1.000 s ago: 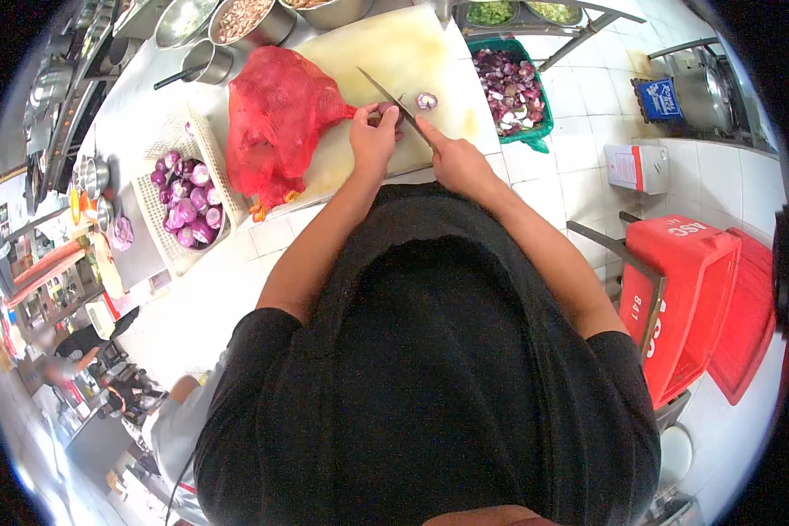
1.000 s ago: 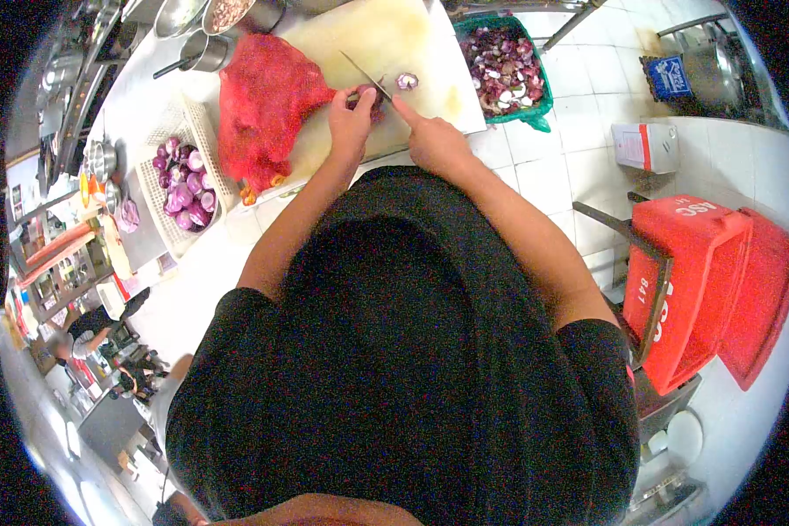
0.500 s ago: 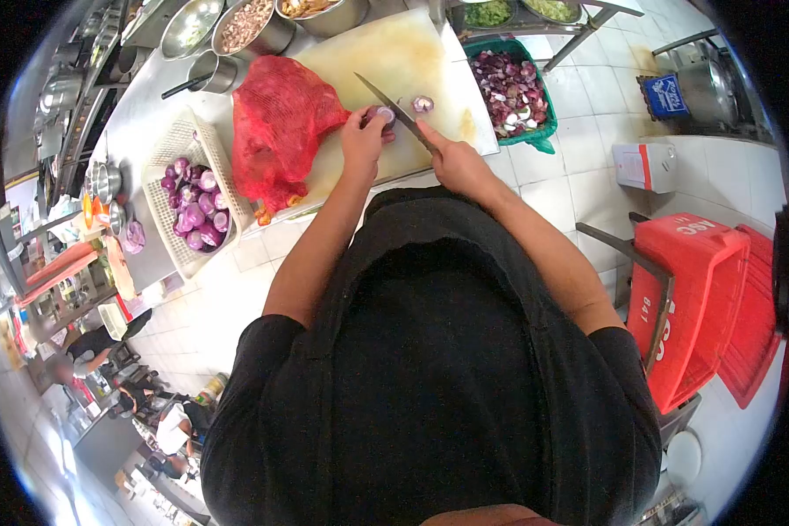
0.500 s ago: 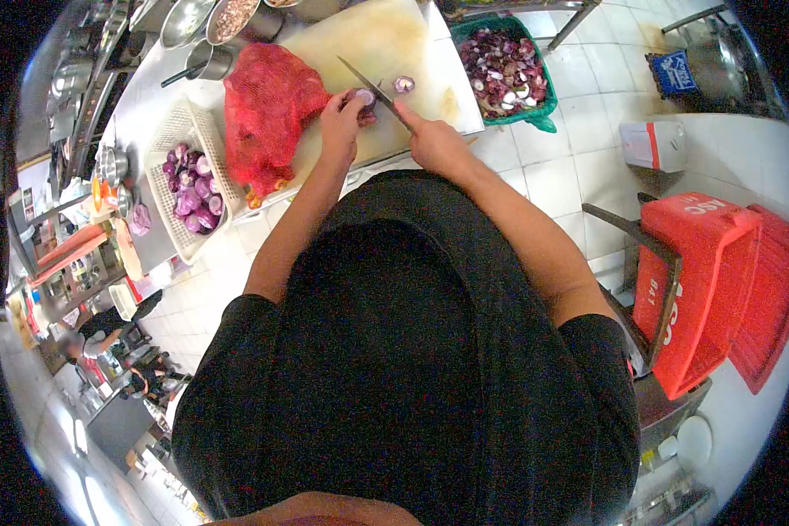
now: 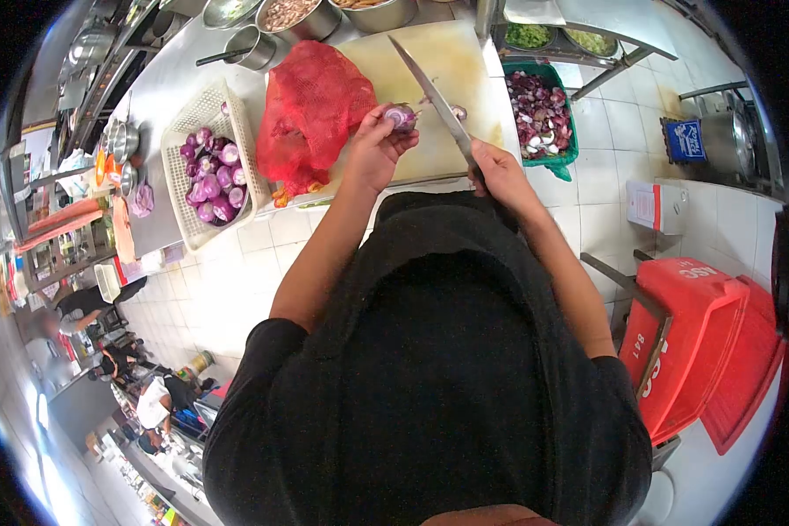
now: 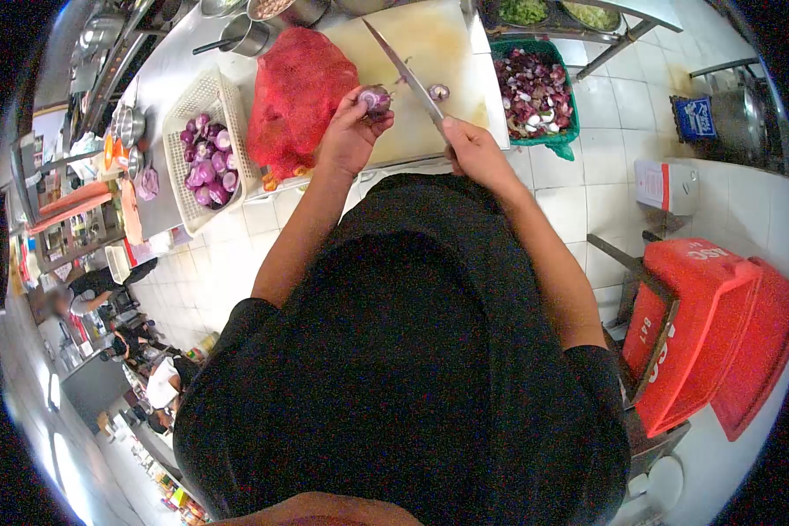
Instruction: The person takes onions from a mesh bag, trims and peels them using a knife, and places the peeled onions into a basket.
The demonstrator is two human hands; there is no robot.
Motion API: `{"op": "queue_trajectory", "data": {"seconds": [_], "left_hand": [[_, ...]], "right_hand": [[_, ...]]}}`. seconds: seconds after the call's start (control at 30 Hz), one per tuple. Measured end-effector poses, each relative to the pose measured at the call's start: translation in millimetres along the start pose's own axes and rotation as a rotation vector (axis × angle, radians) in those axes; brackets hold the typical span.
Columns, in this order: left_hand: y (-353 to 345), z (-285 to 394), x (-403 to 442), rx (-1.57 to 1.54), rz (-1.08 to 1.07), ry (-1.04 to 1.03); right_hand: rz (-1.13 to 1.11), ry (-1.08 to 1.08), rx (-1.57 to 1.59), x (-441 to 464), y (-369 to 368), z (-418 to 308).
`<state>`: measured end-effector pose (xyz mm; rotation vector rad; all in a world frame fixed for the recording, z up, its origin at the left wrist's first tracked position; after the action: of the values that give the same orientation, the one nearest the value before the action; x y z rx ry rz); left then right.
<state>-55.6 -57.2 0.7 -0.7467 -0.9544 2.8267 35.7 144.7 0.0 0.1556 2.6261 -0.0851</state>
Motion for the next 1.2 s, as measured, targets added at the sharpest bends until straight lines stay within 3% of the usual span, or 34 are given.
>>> {"op": "queue_trajectory", "data": {"seconds": [0.2, 0.5, 0.8, 1.0, 1.2], "left_hand": [[-10.9, -4.8, -3.8, -0.053, -0.069, 0.078], [-19.5, -14.9, -7.9, -0.066, -0.098, 0.128], [-15.6, -19.3, -10.6, -0.075, -0.115, 0.158], [3.9, -19.0, -3.1, -0.11, -0.066, 0.166], [9.6, -23.6, 11.0, 0.015, -0.016, 0.085]], "right_hand": [[0.03, -0.153, 0.089, -13.8, -11.9, -30.4], [-0.1, 0.018, 0.155, -23.2, -30.7, -62.0], [0.092, -0.095, 0.072, 13.5, -26.1, -12.0], [0.116, 0.11, -0.096, 7.1, -17.9, -15.1], [0.02, 0.003, -0.097, -6.5, -21.0, -10.2]]}}
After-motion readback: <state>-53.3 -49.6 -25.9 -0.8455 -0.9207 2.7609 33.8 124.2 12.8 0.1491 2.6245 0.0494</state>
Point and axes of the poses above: each hand's wrist, its own x-axis towards the middle knuckle, its own y-axis out of the back of the hand, z = x × y, the point moved 7 cm from there along x, towards the middle knuckle, and after that the axes turned 10 degrees about z, right-handed, at the moved point
